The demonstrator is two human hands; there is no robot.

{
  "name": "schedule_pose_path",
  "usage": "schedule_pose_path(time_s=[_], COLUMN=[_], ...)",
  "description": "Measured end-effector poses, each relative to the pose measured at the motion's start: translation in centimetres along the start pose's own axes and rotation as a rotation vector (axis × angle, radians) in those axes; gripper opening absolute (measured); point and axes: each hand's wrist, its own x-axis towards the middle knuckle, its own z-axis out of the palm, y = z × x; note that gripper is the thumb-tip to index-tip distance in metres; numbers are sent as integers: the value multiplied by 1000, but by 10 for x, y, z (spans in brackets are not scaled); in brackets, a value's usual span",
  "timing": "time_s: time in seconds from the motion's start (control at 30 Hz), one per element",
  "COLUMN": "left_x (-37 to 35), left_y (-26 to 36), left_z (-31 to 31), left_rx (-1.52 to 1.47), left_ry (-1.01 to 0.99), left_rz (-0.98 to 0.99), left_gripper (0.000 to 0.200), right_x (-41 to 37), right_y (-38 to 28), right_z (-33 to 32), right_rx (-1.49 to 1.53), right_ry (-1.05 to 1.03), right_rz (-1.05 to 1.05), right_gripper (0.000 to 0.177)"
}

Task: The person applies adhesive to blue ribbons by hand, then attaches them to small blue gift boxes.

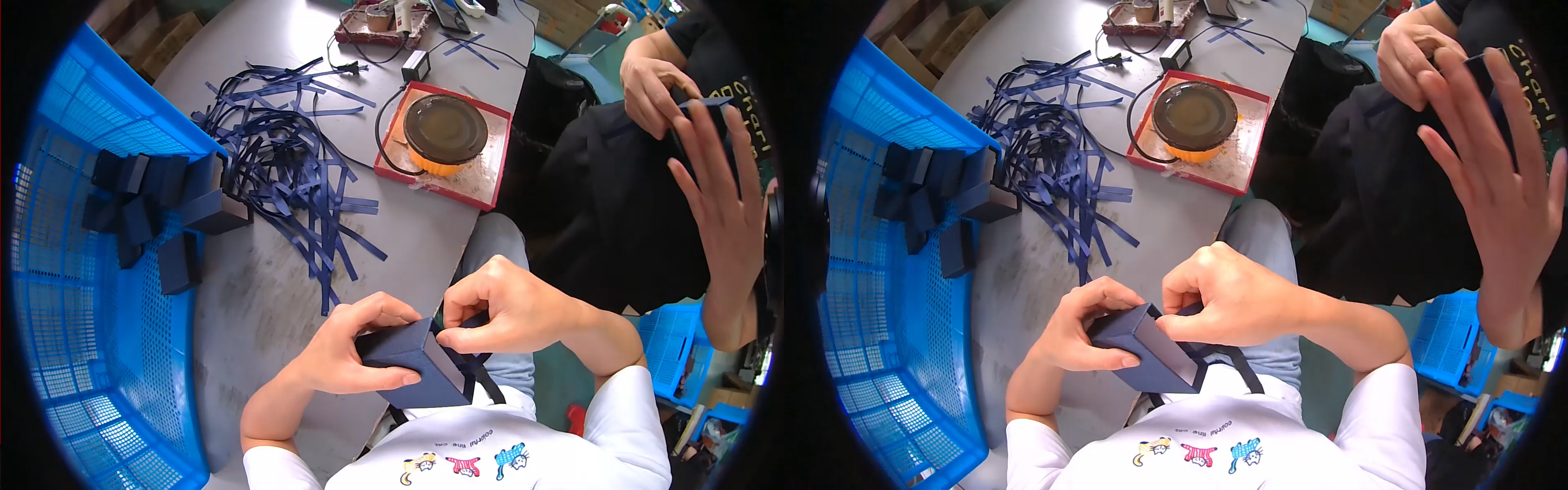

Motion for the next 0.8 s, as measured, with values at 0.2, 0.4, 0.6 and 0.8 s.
schedule_pose_path(time_s=[0.2,0.4,0.6,0.8], left_x=[-3,-3,-4,-10], left_y=[2,1,-11,-39], left_z=[3,7,10,7], left_rx=[32,61,54,-218], left_ry=[15,65,82,379], left_rz=[31,17,-26,-36], left_gripper=[50,48,48,45], right_x=[0,-1,5,-6], right_y=[-9,-9,1,21], right_z=[5,11,9,5], right_rx=[-46,-203,-359,-361], right_ry=[21,129,76,781], right_rz=[43,44,98,-247], right_gripper=[22,20,22,22])
